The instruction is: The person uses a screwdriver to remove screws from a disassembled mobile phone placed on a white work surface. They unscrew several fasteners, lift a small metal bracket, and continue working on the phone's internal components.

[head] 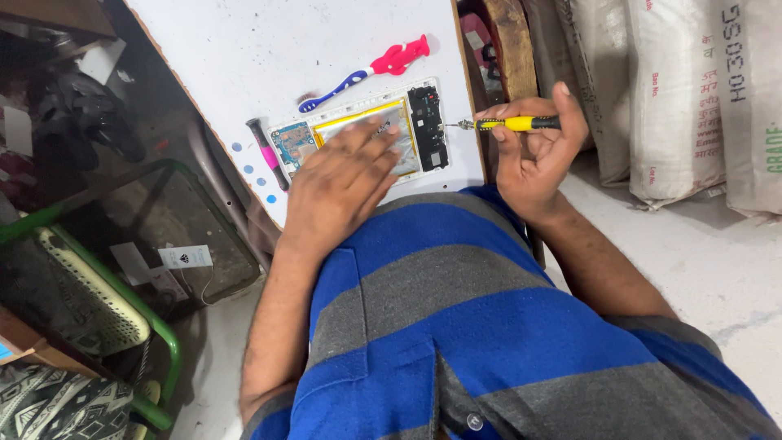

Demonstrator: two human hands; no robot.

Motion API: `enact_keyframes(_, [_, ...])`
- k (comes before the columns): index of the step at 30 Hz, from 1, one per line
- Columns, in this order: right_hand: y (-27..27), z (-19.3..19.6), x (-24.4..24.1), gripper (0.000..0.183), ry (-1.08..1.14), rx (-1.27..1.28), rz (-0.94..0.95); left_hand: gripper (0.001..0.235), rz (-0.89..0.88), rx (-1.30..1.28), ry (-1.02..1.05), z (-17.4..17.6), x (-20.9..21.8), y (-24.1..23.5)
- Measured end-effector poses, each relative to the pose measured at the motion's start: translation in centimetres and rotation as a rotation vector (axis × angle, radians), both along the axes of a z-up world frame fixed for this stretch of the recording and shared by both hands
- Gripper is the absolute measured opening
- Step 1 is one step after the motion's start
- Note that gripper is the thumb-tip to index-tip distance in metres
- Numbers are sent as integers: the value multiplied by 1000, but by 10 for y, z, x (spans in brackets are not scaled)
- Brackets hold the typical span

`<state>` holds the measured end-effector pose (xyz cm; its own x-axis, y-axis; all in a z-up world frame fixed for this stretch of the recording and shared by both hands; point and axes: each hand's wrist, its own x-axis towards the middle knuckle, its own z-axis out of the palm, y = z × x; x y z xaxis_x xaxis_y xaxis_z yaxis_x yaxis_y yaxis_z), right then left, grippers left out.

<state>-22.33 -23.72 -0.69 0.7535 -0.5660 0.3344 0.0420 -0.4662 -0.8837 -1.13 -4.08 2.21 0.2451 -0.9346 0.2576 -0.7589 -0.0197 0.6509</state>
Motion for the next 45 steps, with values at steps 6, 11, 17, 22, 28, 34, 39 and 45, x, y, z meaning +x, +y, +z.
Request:
enact_keyframes(6, [-1, 1, 10, 69, -16, -99, 32, 36, -92, -11, -78, -13, 3, -19])
enact_keyframes(11, [-2, 2, 15, 68, -22, -133, 63, 37, -50, 60, -37, -19, 2, -20])
enact_keyframes(17, [-1, 7, 21, 68, -13, -147, 73, 35, -12, 73, 12, -21, -2, -19])
enact_keyframes(22, [1, 8, 23, 68, 11, -137, 95, 35, -15, 67, 26, -24, -3, -18])
enact_keyframes(28, [1, 12, 29, 69, 17, -186, 122, 36, 0, 64, 25, -24, -4, -18])
enact_keyframes(34, [1, 11, 31, 69, 19, -196, 151, 38, -7, 66, 25, -27, -3, -17])
enact_keyframes(39, [0, 10, 32, 70, 24, -244, 166, 39, 0, 61, 16, -28, -4, -17])
enact_keyframes(45, [1, 8, 28, 71, 36, -252, 161, 40, -14, 43, 12, -28, -3, -17])
